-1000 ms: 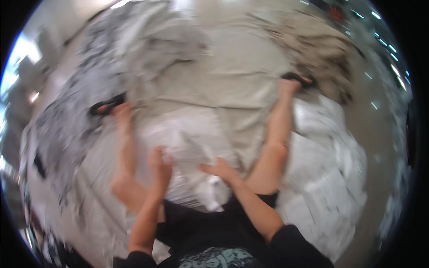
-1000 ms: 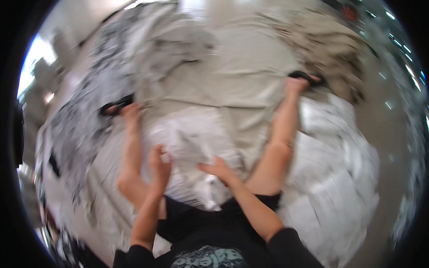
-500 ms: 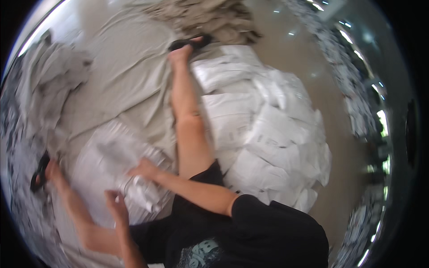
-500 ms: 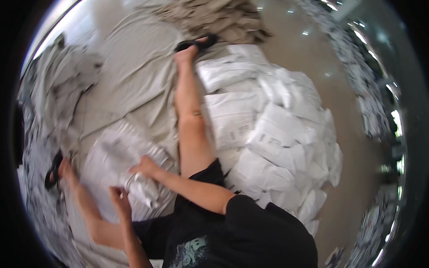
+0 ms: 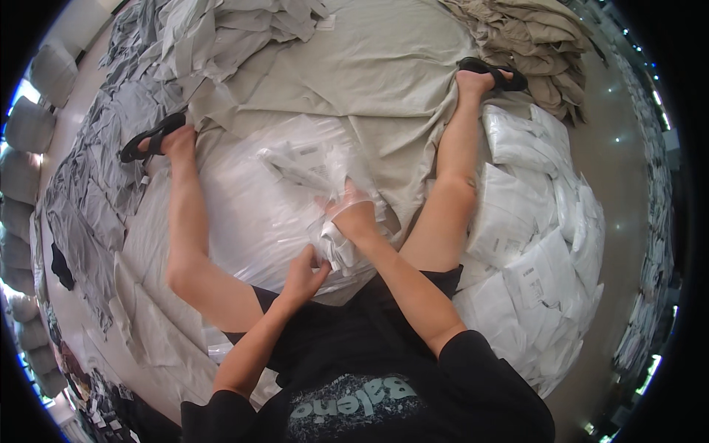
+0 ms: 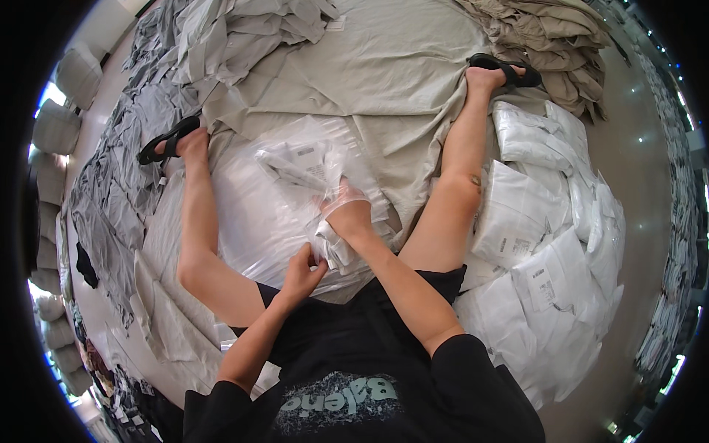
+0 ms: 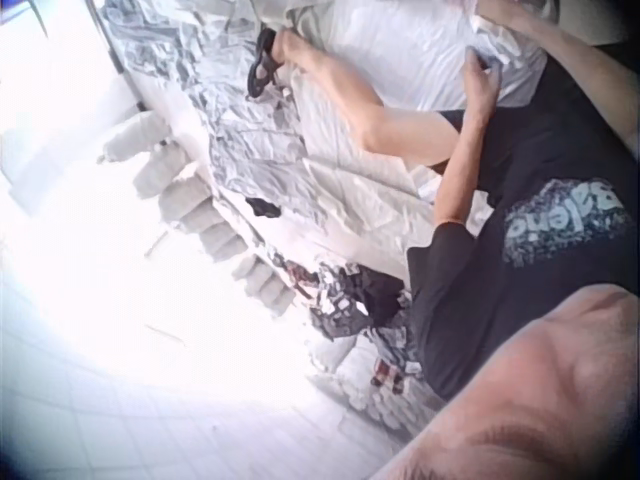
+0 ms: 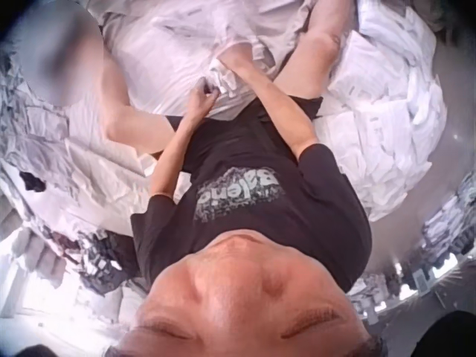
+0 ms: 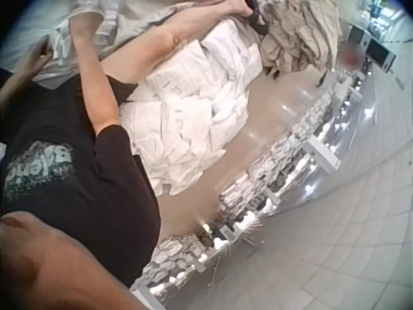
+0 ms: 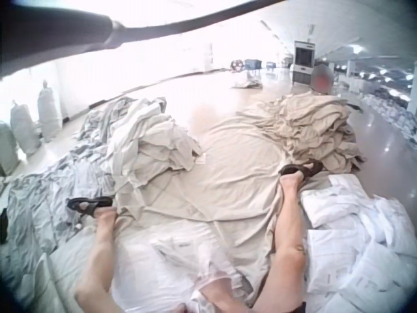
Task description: The person sits on the floor and repeatedly folds white shirts, places them into clear plastic bags, and seals the bags. They handle the garments one at a time, smoothing and aligning them before packaging.
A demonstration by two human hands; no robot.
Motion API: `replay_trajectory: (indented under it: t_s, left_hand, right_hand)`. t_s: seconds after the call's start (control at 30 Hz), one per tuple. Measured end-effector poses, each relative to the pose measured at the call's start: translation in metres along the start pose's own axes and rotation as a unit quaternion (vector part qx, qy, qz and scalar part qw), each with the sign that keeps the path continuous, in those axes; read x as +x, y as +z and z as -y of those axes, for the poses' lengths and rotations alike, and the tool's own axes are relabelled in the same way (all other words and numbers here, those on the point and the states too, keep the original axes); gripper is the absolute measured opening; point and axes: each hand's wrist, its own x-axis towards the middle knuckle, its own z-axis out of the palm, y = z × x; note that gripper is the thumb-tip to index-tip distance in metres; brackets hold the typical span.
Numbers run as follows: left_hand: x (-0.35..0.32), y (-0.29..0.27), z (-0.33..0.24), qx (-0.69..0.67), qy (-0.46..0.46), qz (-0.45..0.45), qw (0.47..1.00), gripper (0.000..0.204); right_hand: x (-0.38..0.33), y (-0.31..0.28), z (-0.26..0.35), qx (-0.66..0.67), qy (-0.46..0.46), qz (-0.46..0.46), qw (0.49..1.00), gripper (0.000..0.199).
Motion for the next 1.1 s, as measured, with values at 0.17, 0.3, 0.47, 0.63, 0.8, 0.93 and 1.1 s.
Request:
replay_trajectory:
  t_s: [0.17,0.3,0.47,0.63,0.8,0.93,1.1]
  left_hand:
    - [0.037,-0.018,-0.033,0.099,0.106,-0.251,0.957,0.045]
    - [0.069,-0.026,-0.030,0.234,0.178,-0.159,0.943,0.032]
    - [0.082,-0.023,-0.010,0.277,0.095,-0.141,0.946,0.017]
    - [0.068,-0.031,0.000,0.261,0.103,-0.126,0.952,0.017]
    - [0.061,-0.024,0.006,0.306,0.145,-0.057,0.939,0.013]
    - [0.051,-0.022,0.031,0.353,0.058,-0.015,0.934,0.014]
    - [0.061,-0.025,0.025,0.371,0.043,-0.030,0.927,0.018]
  right_hand:
    - [0.018,-0.002,0.013,-0.127,-0.043,-0.019,0.991,0.083]
    - [0.049,-0.002,0.018,-0.051,-0.175,-0.039,0.983,0.111]
    - [0.061,0.007,-0.020,-0.256,-0.221,0.042,0.940,0.091]
    - [0.025,0.012,-0.019,-0.392,-0.349,0.035,0.850,0.057]
    - [-0.003,0.070,-0.063,-0.317,-0.397,0.137,0.850,0.054]
    - [-0.005,0.074,-0.052,-0.286,-0.396,0.134,0.862,0.058]
    - [0.016,0.038,-0.057,-0.327,-0.343,0.019,0.880,0.086]
